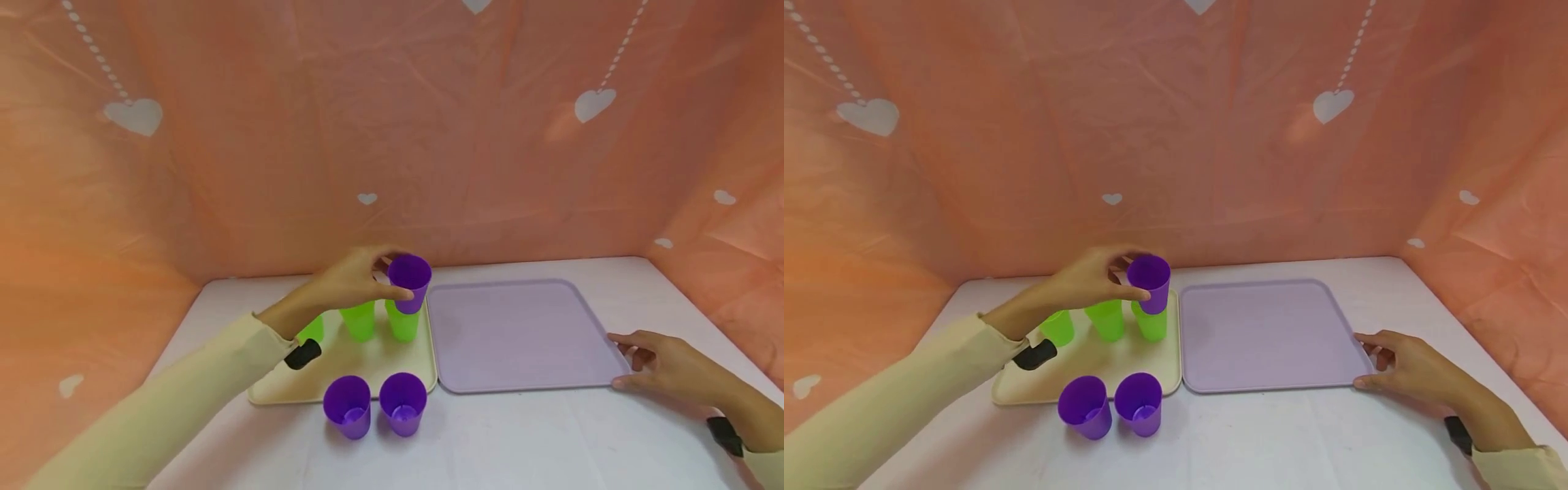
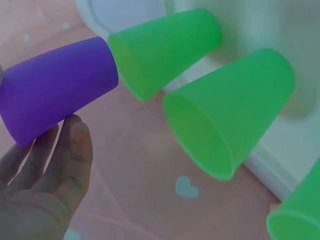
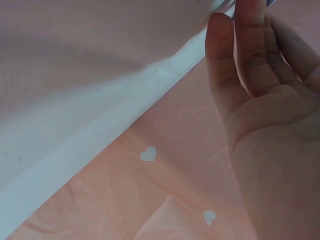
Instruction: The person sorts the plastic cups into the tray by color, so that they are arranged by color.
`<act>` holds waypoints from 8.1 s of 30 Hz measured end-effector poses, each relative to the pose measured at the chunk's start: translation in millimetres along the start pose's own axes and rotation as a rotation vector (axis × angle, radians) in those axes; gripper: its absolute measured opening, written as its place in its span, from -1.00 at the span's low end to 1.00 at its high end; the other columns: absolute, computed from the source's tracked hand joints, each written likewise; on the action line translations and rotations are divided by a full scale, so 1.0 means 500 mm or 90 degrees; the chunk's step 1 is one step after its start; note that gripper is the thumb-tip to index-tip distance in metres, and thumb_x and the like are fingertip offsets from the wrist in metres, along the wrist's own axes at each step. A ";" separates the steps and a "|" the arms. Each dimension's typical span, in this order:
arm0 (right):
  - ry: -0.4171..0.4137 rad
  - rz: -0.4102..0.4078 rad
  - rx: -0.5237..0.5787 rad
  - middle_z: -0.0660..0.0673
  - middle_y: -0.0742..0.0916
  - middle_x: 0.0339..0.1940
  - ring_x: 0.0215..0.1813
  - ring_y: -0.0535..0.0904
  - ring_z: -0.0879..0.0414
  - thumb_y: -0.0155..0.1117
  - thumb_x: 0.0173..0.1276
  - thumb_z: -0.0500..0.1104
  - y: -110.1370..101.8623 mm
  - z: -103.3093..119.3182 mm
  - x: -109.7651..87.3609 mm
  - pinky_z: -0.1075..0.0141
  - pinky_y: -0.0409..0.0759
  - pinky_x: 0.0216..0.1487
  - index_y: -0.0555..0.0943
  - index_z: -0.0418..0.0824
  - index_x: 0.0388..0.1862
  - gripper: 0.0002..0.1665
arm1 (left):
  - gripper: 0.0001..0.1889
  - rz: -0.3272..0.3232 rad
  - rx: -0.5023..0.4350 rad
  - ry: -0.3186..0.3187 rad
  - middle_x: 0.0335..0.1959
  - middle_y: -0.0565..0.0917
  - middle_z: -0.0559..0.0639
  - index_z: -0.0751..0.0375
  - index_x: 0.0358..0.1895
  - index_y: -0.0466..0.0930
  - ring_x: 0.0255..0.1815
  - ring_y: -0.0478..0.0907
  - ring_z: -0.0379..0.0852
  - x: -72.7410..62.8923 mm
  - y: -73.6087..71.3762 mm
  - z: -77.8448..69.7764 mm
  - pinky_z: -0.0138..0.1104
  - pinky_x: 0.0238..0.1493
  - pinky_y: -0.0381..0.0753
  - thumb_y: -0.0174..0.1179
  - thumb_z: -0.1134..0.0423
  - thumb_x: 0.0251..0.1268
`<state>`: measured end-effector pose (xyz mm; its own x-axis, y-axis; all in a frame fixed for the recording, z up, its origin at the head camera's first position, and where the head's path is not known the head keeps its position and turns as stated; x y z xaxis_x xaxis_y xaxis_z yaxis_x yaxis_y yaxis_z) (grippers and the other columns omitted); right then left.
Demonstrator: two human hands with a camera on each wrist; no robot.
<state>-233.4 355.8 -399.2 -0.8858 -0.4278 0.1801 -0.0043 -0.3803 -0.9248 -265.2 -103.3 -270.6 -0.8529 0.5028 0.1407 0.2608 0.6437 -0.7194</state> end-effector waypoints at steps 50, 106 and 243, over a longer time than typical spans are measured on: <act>0.035 0.026 0.017 0.10 0.64 -0.28 -0.32 0.37 0.49 0.68 -0.10 0.04 0.002 -0.004 -0.003 0.51 0.38 -0.36 0.60 -0.36 0.18 -0.11 | -0.27 -0.004 0.155 -0.139 0.16 0.71 -0.10 -0.07 0.25 0.62 0.23 0.59 -0.08 0.120 0.204 0.033 -0.24 0.26 0.55 0.57 -0.13 -0.11; 0.049 0.034 0.058 0.06 0.63 -0.21 -0.30 0.39 0.46 0.65 -0.03 -0.03 0.012 -0.006 0.002 0.49 0.39 -0.34 0.57 -0.36 0.22 -0.15 | -0.06 0.129 0.074 0.001 0.23 0.61 -0.11 -0.12 0.47 0.32 0.28 0.54 -0.07 -0.306 0.089 0.052 -0.14 0.28 0.57 0.55 -0.07 -0.09; 0.084 0.034 0.064 0.13 0.60 -0.17 -0.24 0.39 0.47 0.60 0.06 0.04 0.021 -0.022 -0.014 0.53 0.35 -0.30 0.50 -0.26 0.33 -0.12 | -0.31 -0.068 0.029 0.023 0.14 0.61 -0.09 0.06 0.29 0.52 0.00 0.59 -0.13 -0.051 0.030 -0.028 -0.28 -0.08 0.72 0.53 0.07 0.03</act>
<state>-232.3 363.7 -413.8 -0.9367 -0.3407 0.0803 0.0847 -0.4432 -0.8924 -233.2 -98.6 -275.4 -0.8575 0.4540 0.2420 0.1480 0.6682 -0.7291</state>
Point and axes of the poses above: each hand's wrist, its own x-axis towards the middle knuckle, its own y-axis out of the palm, z = x × y, the point moved 5 cm from there along x, towards the middle knuckle
